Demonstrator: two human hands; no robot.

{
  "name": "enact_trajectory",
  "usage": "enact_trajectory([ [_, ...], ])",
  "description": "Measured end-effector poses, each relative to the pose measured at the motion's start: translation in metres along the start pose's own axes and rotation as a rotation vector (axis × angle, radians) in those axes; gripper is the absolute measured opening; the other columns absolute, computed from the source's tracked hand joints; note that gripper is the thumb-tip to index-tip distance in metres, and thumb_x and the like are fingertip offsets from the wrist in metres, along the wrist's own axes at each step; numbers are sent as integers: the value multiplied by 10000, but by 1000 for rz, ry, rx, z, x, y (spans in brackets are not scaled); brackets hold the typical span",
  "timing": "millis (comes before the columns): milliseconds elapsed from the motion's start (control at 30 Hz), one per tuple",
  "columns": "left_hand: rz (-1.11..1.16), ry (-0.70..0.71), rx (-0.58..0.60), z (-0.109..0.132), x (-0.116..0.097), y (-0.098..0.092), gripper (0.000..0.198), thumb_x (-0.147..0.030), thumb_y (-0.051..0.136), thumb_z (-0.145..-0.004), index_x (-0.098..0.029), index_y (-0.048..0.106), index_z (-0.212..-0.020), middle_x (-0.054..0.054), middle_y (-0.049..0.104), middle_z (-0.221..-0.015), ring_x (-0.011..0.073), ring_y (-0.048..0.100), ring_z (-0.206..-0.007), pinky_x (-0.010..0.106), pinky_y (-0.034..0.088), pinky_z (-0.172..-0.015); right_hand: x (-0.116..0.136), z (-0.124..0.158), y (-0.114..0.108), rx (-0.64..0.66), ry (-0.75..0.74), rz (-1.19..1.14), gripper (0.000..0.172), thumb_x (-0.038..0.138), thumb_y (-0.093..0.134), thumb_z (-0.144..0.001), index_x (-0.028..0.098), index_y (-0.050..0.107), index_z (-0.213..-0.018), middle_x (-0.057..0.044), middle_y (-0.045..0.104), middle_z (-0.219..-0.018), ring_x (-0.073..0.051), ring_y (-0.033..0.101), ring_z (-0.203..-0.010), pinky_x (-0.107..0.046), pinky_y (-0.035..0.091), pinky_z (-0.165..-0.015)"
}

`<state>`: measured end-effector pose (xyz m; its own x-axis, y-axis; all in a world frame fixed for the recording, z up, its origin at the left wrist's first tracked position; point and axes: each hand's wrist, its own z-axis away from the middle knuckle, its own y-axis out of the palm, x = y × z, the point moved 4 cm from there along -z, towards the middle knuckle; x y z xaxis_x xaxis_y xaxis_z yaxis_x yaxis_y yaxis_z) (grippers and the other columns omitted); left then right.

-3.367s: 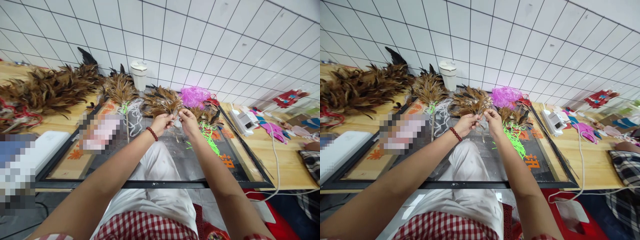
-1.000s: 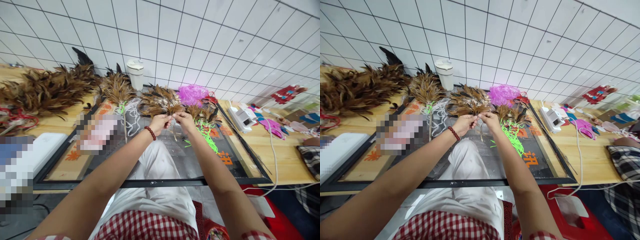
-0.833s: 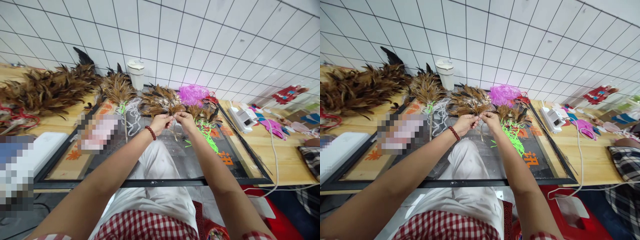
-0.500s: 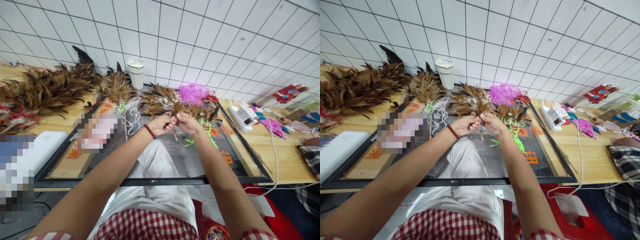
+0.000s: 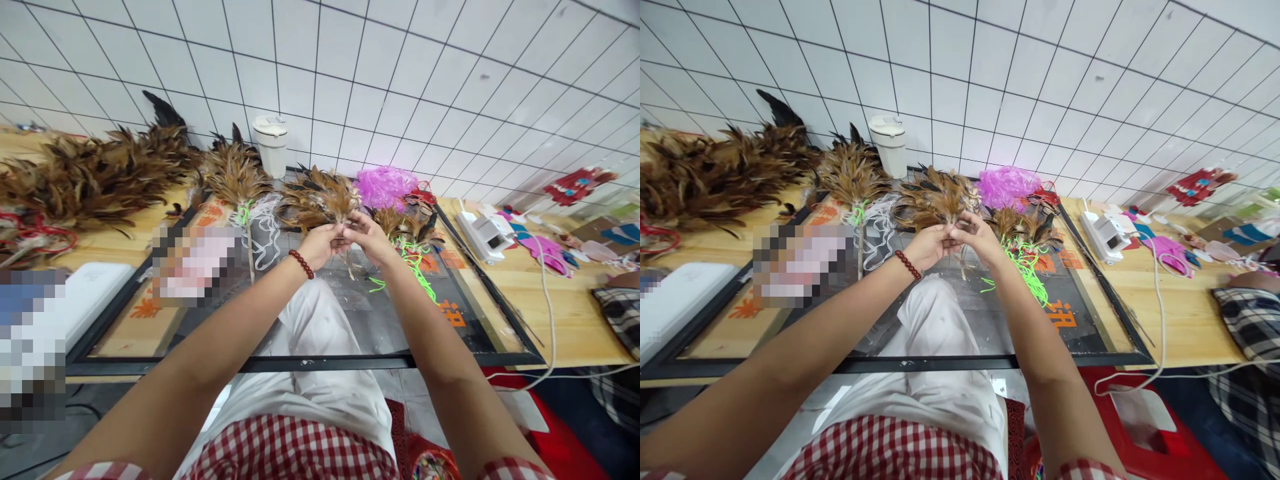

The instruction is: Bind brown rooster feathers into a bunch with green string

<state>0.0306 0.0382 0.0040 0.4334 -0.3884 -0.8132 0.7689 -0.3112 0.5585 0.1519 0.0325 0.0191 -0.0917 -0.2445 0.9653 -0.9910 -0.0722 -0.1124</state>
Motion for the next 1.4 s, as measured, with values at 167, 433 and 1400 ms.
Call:
enact_trajectory([
  [167, 58, -68, -18, 1, 0, -4, 130, -206, 647, -793, -108, 601, -721, 27, 609, -701, 78, 551, -602, 251, 492, -676, 11, 3, 1, -138, -362, 506, 750, 466, 765, -628, 219, 493, -1281, -141, 406, -1402, -289, 380, -1296, -479, 369, -1039],
  [433, -76, -13, 25, 3, -6, -1, 180, -270, 703, -750, -113, 623, -784, 20, 609, -701, 100, 588, -664, 270, 497, -703, 8, 2, -2, -298, -196, 334, 792, 400, 789, -591, 225, 468, -1294, -123, 469, -1337, -257, 491, -1139, -422, 415, -950],
  [1400, -212, -139, 89, 6, 0, 6, 138, -170, 620, -795, -100, 594, -678, -7, 507, -534, 58, 471, -438, 176, 373, -429, 13, 6, -2, -64, 124, -97, 382, 431, 820, -539, 182, 537, -601, 17, 560, -565, -98, 481, -534, -260, 408, -512],
])
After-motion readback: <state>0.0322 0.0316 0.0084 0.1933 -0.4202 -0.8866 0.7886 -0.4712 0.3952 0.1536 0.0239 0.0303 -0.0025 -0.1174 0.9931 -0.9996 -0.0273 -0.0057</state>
